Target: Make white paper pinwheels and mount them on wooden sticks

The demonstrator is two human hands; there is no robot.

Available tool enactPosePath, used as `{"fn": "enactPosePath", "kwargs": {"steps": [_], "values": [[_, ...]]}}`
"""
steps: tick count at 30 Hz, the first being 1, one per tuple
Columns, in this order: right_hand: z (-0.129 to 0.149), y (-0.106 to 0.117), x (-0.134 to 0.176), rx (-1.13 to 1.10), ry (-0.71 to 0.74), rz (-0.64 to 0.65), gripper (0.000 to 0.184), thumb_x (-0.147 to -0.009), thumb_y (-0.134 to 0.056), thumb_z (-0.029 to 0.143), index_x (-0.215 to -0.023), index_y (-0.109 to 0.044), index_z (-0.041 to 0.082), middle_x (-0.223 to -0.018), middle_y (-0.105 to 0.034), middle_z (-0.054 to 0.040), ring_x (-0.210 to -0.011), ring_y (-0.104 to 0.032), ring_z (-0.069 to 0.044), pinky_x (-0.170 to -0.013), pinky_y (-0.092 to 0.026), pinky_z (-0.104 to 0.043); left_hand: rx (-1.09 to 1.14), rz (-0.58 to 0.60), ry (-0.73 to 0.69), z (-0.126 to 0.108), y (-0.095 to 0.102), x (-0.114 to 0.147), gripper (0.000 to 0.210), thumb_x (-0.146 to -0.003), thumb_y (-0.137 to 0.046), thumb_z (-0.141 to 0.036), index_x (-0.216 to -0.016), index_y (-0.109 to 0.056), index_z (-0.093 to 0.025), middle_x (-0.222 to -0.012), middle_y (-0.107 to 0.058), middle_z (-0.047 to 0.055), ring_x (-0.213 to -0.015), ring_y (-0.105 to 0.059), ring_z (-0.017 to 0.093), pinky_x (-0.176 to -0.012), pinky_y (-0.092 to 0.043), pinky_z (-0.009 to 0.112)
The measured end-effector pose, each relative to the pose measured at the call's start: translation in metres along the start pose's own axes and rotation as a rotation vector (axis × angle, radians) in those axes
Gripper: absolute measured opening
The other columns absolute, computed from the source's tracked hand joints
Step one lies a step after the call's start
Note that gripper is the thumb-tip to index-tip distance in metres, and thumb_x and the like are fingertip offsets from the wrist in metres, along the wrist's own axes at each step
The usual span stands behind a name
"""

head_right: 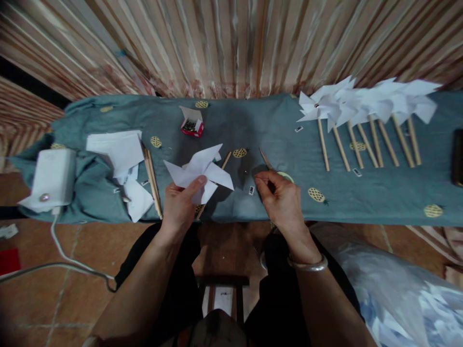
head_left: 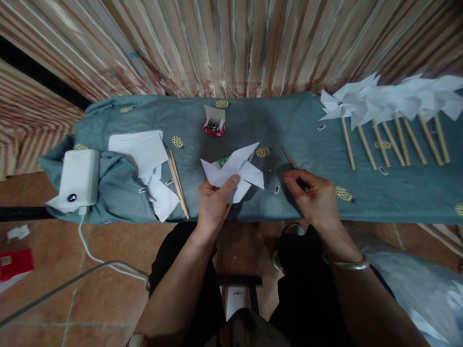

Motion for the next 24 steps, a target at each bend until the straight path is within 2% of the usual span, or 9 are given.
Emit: {"fn": "enactPosePath", "kwargs": {"steps": [4, 7, 12, 17, 24], "values": [[0.015, -0.006, -0.002, 0.130, 0.190, -0.039, 0.020, -0.088, -0.054, 0.025, -0.093, -0.073, 0.022, -0.097, -0.076, -0.0070, -0.093, -0.069, -0.026, -0.088, -0.052, -0.040, -0.021, 0.038, 0.068, 0.010, -0.004, 0.005, 0.021, -0.056, -0.085, -0.025, -0.072, -0.076, -0.015, -0.070, -0.074, 0.002, -0.059, -0.063, 0.011, -0.060, -0.050, 0.022], [0.022, -0.017, -0.005, 0.192, 0.267, -0.012, 0.022, -0.090, -0.052, 0.022, -0.098, -0.072, 0.019, -0.102, -0.075, -0.0092, -0.098, -0.068, -0.027, -0.093, -0.049, -0.042, -0.014, 0.065, 0.075, 0.014, -0.007, 0.006, 0.022, -0.057, -0.086, -0.026, -0.074, -0.077, -0.015, -0.073, -0.075, 0.003, -0.060, -0.064, 0.011, -0.062, -0.050, 0.023], [0.030, -0.034, -0.008, 0.302, 0.337, 0.037, 0.025, -0.091, -0.051, 0.022, -0.104, -0.071, 0.012, -0.103, -0.075, -0.0135, -0.097, -0.066, -0.029, -0.090, -0.050, -0.040, -0.031, 0.076, 0.073, 0.013, -0.006, 0.006, 0.024, -0.057, -0.086, -0.028, -0.075, -0.077, -0.015, -0.074, -0.075, 0.003, -0.060, -0.064, 0.012, -0.062, -0.050, 0.024], [0.035, -0.045, -0.013, 0.408, 0.355, 0.109, 0.026, -0.088, -0.047, 0.016, -0.096, -0.071, 0.013, -0.094, -0.073, -0.0162, -0.092, -0.064, -0.032, -0.085, -0.050, -0.043, -0.036, 0.086, 0.058, 0.012, -0.008, 0.004, 0.027, -0.056, -0.087, -0.029, -0.076, -0.077, -0.013, -0.074, -0.075, 0.004, -0.062, -0.064, 0.012, -0.063, -0.050, 0.024], [0.043, -0.052, 0.004, 0.316, 0.405, 0.187, 0.021, -0.084, -0.047, 0.012, -0.084, -0.067, 0.019, -0.085, -0.072, -0.0130, -0.084, -0.065, -0.028, -0.073, -0.050, -0.037, -0.047, 0.107, 0.019, 0.015, -0.013, 0.000, 0.027, -0.056, -0.086, -0.030, -0.075, -0.077, -0.014, -0.076, -0.076, 0.004, -0.063, -0.065, 0.013, -0.064, -0.050, 0.025]]}}
Point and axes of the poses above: each hand's wrist, its own x-axis away from the middle knuckle, its own y-axis out of the back of the hand, z = x × y, the point moved 8 cm from there along -x, towards the middle knuckle
